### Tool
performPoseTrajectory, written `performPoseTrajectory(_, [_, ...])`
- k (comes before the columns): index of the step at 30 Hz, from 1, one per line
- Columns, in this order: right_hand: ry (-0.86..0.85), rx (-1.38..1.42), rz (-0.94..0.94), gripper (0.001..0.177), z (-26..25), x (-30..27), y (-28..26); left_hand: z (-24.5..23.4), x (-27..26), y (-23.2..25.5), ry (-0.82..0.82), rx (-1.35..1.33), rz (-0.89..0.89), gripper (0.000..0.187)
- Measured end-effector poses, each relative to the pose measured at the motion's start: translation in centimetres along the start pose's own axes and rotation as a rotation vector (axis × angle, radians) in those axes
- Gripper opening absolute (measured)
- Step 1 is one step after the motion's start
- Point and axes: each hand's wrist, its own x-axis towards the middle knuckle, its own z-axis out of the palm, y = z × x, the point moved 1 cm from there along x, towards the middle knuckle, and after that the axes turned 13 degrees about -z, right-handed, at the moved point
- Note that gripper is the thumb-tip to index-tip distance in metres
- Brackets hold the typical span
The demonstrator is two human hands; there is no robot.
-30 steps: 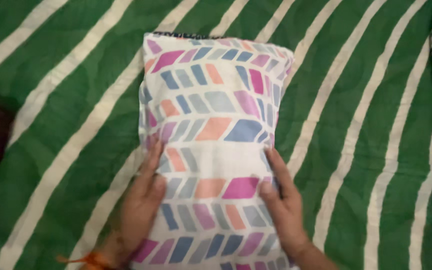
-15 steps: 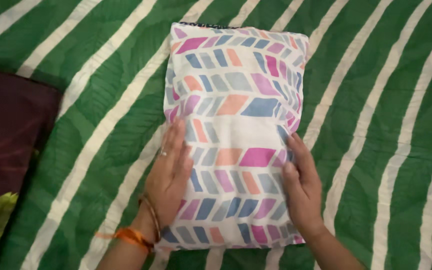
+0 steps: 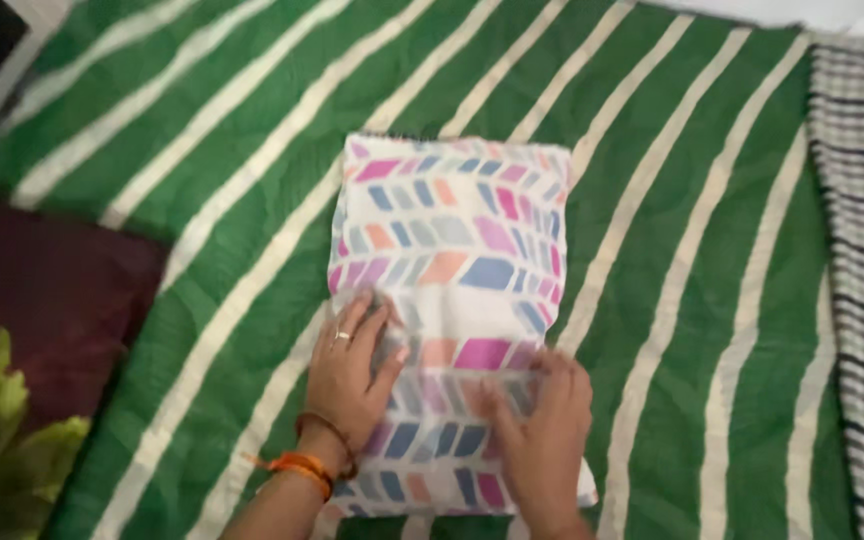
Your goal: The person straightens a floral pillowcase on a bed with a green striped sheet, then smooths the sheet and a second striped sheet on an adjacent bed. The person then smooths a patterned bedspread on a third bed.
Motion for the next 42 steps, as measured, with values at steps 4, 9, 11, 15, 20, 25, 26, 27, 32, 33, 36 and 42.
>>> performPoseTrajectory(4, [-0.64,-0.147,0.38,0.054,0.6,0.6,-4.1,0.1,6.3,3.5,-0.168,0.16,0.261,0.058])
performPoseTrajectory(9, [-0.612,-0.159,0.279,0.058,2.5,1.9,-5.0,3.2,11.6,5.7,-0.352,0.573,0.781,0.043])
performPoseTrajectory(11, [-0.631,-0.153,0.316,0.054,3.4,1.8,-4.5,4.3,12.2,5.4,-0.344,0.604,0.878,0.031])
performPoseTrajectory(15, [-0.602,-0.174,0.344,0.046,6.3,1.0,-4.2,5.3,13.3,3.8,-0.334,0.526,0.959,0.023])
performPoseTrajectory(20, [-0.601,-0.056,0.34,0.033,7.7,-0.2,-2.5,5.8,13.6,2.7,-0.357,0.466,1.003,0.021])
performPoseTrajectory(25, [-0.523,0.463,0.402,0.027,3.9,0.2,-2.1,3.4,14.4,6.2,-0.42,0.461,1.083,0.02])
performPoseTrajectory(26, [-0.514,0.486,0.347,0.026,2.5,0.8,-2.5,2.2,14.7,7.1,-0.49,0.44,1.025,0.022])
performPoseTrajectory(27, [-0.505,0.508,0.291,0.025,0.6,1.4,-2.9,0.6,15.0,7.9,-0.559,0.419,0.967,0.025])
performPoseTrajectory(32, [-0.435,0.36,0.101,0.025,-9.1,5.3,-3.4,-6.6,15.4,10.5,-0.609,0.284,0.705,0.028])
performPoseTrajectory(33, [-0.434,0.334,0.097,0.021,-10.2,5.8,-3.5,-7.3,14.9,10.6,-0.577,0.24,0.683,0.028])
performPoseTrajectory(36, [-0.375,0.114,0.033,0.017,-11.2,7.1,-3.0,-7.4,12.4,10.1,-0.6,0.154,0.566,0.029])
performPoseTrajectory(42, [-0.37,-0.123,-0.14,0.022,-8.8,5.3,0.6,-3.2,6.4,8.1,-0.545,0.097,0.374,0.028])
